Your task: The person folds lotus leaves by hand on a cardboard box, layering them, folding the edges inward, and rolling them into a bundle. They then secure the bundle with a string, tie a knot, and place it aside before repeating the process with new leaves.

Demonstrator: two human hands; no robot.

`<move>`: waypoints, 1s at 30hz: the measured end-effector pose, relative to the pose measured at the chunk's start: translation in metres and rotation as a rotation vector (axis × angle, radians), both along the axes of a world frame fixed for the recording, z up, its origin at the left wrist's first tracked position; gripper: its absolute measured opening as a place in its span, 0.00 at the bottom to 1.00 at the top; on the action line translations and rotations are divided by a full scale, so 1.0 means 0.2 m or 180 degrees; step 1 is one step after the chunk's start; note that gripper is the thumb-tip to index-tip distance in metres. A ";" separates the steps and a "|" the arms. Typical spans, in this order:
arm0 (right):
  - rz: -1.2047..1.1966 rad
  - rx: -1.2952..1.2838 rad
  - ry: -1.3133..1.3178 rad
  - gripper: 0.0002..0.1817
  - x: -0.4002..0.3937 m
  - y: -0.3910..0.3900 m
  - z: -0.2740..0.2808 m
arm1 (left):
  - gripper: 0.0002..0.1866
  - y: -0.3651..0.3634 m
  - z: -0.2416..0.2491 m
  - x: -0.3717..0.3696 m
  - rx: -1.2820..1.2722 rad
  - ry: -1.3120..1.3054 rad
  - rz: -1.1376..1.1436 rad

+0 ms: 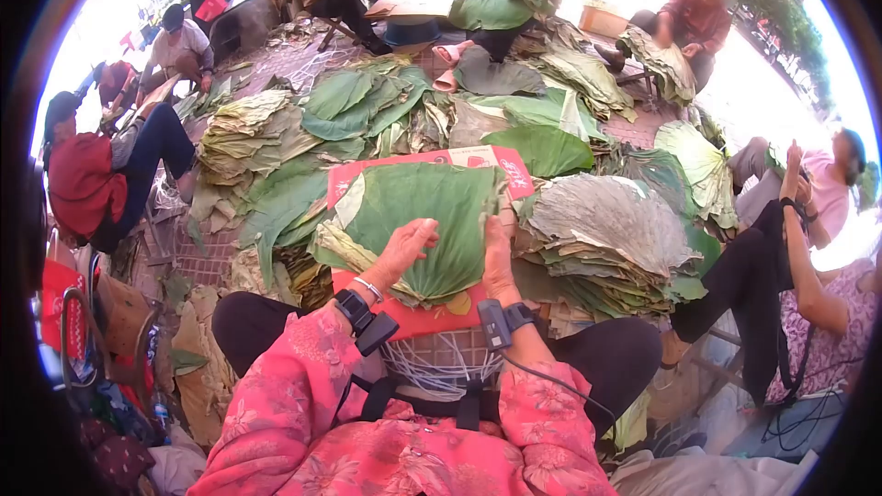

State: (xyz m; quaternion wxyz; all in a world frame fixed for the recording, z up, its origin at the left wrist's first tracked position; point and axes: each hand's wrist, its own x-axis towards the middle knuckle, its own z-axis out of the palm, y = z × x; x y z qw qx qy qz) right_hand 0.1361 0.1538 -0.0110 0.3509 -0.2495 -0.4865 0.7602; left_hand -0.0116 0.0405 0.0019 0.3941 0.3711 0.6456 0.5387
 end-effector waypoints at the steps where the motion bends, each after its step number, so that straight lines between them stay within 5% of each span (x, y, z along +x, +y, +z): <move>1: -0.0001 0.0770 -0.0394 0.35 -0.02 -0.02 0.00 | 0.31 0.01 -0.01 -0.04 -0.0095 -0.0793 0.0181; 5: 0.0112 0.3587 -0.1954 0.38 -0.10 -0.18 -0.03 | 0.34 0.00 -0.05 -0.12 0.0259 -0.2669 0.0448; 6: 0.0182 0.4233 -0.2328 0.38 -0.12 -0.23 -0.05 | 0.30 -0.02 -0.09 -0.16 0.0442 -0.2498 0.0628; 9: 0.0345 0.4540 -0.2744 0.39 -0.13 -0.28 -0.07 | 0.25 -0.05 -0.18 -0.22 0.0178 -0.0713 0.0655; 13: 0.0452 0.4385 -0.2774 0.38 -0.16 -0.27 -0.06 | 0.15 -0.04 -0.26 -0.25 -0.0291 0.0569 0.0911; 15: 0.0577 0.3959 -0.2605 0.37 -0.16 -0.20 0.00 | 0.16 -0.04 -0.24 -0.23 -0.0414 0.0877 0.1100; 22: 0.0436 0.4467 -0.2853 0.31 -0.41 -0.12 -0.09 | 0.15 -0.04 -0.26 -0.21 -0.0490 0.1406 0.1346; 25: 0.0470 0.4616 -0.3076 0.31 -0.45 -0.17 -0.17 | 0.17 -0.12 -0.23 -0.16 0.0276 0.0521 0.2179; 29: 0.0448 0.4689 -0.3090 0.33 -0.43 -0.18 -0.17 | 0.21 -0.38 -0.16 -0.19 -0.0141 0.2202 0.3535; 30: 0.0458 0.4697 -0.3117 0.33 -0.43 -0.18 -0.17 | 0.23 -0.43 -0.21 -0.22 -0.0089 0.1451 0.3843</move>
